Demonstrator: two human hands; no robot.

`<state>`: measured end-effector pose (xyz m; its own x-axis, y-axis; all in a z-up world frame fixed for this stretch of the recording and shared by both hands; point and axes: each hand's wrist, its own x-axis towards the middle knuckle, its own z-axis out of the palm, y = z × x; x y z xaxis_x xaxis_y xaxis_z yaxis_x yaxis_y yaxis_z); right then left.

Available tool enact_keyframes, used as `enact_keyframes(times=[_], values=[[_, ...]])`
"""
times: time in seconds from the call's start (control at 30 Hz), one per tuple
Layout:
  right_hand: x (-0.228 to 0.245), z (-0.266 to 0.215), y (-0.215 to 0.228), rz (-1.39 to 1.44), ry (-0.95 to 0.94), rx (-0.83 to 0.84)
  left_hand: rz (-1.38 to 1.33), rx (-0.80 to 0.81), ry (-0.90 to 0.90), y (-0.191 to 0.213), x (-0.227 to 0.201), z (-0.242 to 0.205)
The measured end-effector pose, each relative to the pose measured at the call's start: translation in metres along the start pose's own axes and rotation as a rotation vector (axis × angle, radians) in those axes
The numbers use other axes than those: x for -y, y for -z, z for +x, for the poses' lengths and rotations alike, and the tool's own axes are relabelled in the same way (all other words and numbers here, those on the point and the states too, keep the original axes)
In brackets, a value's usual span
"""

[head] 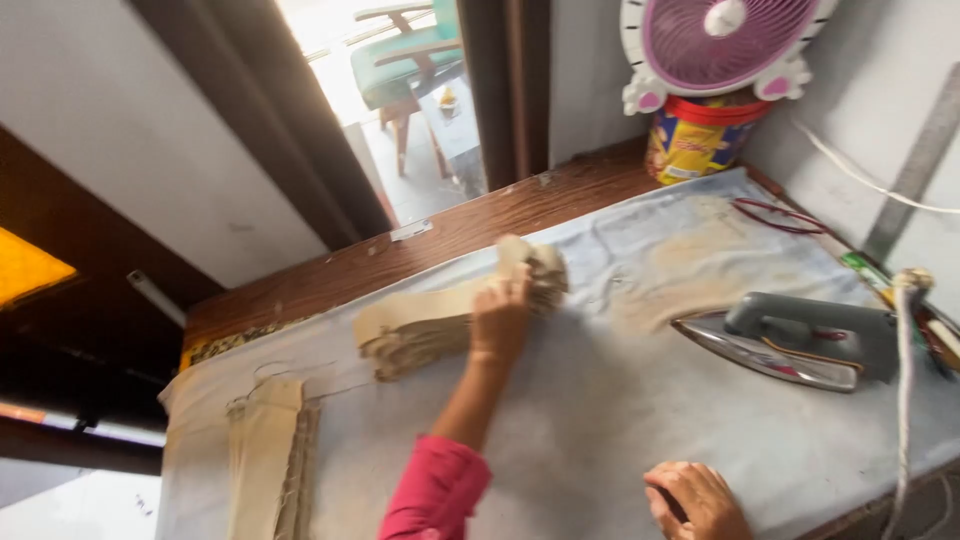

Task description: The person irons several beige fabric pieces one by one on a table covered with a white cloth. They pick up each piece, smooth it, and press it with an iron before moving to the next piece from a nearby stack.

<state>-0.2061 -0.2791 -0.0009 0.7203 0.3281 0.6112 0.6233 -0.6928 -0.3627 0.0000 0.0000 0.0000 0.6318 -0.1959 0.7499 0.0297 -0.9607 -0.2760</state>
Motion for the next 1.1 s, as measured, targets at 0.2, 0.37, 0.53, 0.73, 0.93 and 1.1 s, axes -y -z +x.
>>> enact_keyframes(times=[0.2, 0.37, 0.53, 0.73, 0.93, 1.1], values=[[0.006, 0.006, 0.008, 0.095, -0.078, 0.017, -0.96, 0.572, 0.216, 0.058, -0.016, 0.045], [0.009, 0.01, 0.016, 0.089, -0.058, 0.047, -0.495, 0.798, 0.032, 0.072, 0.064, 0.048], [0.012, 0.01, 0.018, 0.099, -0.037, 0.043, -0.284, 0.988, 0.057, 0.087, 0.089, 0.042], [0.016, 0.014, 0.026, 0.081, -0.007, 0.031, -0.601, 1.2, 0.395, 0.19, 0.062, 0.067], [0.016, 0.006, 0.026, 0.257, -0.129, 0.022, -1.286, 1.168, 0.679, 0.222, 0.027, -0.006], [0.051, 0.034, 0.062, 1.299, -1.175, 0.188, -1.978, 1.218, 1.089, 0.28, -0.013, -0.056]])
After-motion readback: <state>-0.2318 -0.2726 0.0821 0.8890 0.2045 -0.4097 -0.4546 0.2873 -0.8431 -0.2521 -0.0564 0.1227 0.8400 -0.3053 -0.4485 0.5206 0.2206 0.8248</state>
